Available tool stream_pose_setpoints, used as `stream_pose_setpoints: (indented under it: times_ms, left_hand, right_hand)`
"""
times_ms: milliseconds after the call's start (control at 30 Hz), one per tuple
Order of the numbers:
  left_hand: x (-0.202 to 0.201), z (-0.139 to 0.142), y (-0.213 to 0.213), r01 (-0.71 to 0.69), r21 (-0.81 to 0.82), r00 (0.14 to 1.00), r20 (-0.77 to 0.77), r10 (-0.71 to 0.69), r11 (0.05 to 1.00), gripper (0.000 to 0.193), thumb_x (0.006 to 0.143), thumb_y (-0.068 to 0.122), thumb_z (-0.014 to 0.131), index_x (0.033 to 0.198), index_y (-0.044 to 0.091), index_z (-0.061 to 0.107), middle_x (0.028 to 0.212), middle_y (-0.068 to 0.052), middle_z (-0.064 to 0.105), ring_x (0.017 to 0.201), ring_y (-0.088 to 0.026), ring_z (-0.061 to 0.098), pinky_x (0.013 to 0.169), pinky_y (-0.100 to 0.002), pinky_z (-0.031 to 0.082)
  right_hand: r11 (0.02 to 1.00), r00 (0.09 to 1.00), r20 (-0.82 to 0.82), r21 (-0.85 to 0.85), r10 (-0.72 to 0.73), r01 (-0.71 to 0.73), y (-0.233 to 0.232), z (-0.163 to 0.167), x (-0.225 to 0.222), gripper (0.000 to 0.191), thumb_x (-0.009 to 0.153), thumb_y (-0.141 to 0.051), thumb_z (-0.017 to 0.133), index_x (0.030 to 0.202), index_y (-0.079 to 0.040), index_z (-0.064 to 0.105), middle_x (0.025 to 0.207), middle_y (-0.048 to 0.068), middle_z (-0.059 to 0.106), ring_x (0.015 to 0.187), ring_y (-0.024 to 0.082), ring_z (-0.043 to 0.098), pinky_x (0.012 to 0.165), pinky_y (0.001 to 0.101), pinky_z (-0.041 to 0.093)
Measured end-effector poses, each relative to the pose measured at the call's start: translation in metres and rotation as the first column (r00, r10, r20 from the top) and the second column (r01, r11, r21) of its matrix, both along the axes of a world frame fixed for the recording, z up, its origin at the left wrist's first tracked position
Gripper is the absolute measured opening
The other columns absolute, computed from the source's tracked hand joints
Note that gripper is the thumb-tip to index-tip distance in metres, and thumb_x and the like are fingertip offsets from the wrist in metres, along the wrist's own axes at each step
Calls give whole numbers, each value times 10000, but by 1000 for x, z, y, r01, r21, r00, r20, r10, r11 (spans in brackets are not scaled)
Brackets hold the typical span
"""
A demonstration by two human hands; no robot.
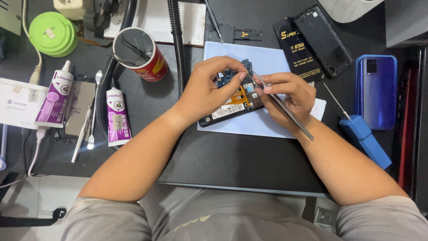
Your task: The person uses tweezers to manipulate and position a small circuit board component within a disassembled smartphone chassis. The person repeatedly adjusts the component's placement and orientation while holding the phone body steady.
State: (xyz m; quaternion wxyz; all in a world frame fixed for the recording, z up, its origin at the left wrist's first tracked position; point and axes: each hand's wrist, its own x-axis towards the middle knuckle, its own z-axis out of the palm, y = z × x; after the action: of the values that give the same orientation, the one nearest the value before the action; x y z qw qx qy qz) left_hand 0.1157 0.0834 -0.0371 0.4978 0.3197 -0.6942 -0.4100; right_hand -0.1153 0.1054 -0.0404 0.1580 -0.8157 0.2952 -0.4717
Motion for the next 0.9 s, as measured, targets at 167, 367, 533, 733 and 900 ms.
stream_pose_setpoints:
  times_ms: [167, 367, 533, 733, 900]
  left_hand:
    - [0, 0, 0, 1, 5, 1000, 0, -1, 1000, 87, 967, 64, 721, 1026, 3, 705, 994, -89, 751, 945, -187, 731, 853, -303, 548]
    - [0, 0, 0, -1, -10, 1000, -4, 1, 1000, 83, 968, 58, 724, 1025, 0, 706, 993, -88, 752, 948, -176, 729, 858, -297, 547]
    - [-1, 0, 1, -3, 30, 999, -35, 4, 1000, 93, 958, 42, 705, 1041, 5, 726, 1013, -81, 758, 966, -159, 724, 862, -285, 550]
    - [2, 0, -1, -11, 11, 1000, 11, 11, 1000, 61, 893, 38, 699, 944, 10, 716, 931, -77, 754, 885, -168, 735, 813, -288, 557]
    - [3, 1, -1, 22, -19, 1000, 9, -22, 1000, 53, 880, 46, 687, 916, 15, 711, 906, -78, 753, 861, -182, 746, 804, -299, 568]
  right_hand:
    - [1000, 1000, -5, -9, 4, -4, 0, -1, -1, 284, 903, 72, 832, 1052, -28, 612, 1099, 188, 710, 998, 236, 759, 856, 300, 642]
    - [1000, 1000, -3, -9, -1, 1, 1, 0, -1, 286, 908, 81, 826, 1055, -32, 608, 1096, 188, 713, 1004, 238, 761, 869, 306, 644]
    - [1000, 1000, 10, -25, -10, 10, 1, 2, -1, 290, 918, 91, 811, 1072, -34, 599, 1092, 185, 711, 1017, 255, 759, 843, 298, 635]
    - [999, 999, 13, -27, -35, 36, 1, 3, -2, 294, 908, 86, 824, 1051, -27, 594, 1065, 190, 704, 1000, 261, 764, 830, 307, 634]
    - [1000, 999, 31, -10, -14, 14, 1, 2, -2, 287, 910, 93, 814, 1051, -23, 592, 1081, 189, 701, 1017, 273, 765, 841, 308, 641]
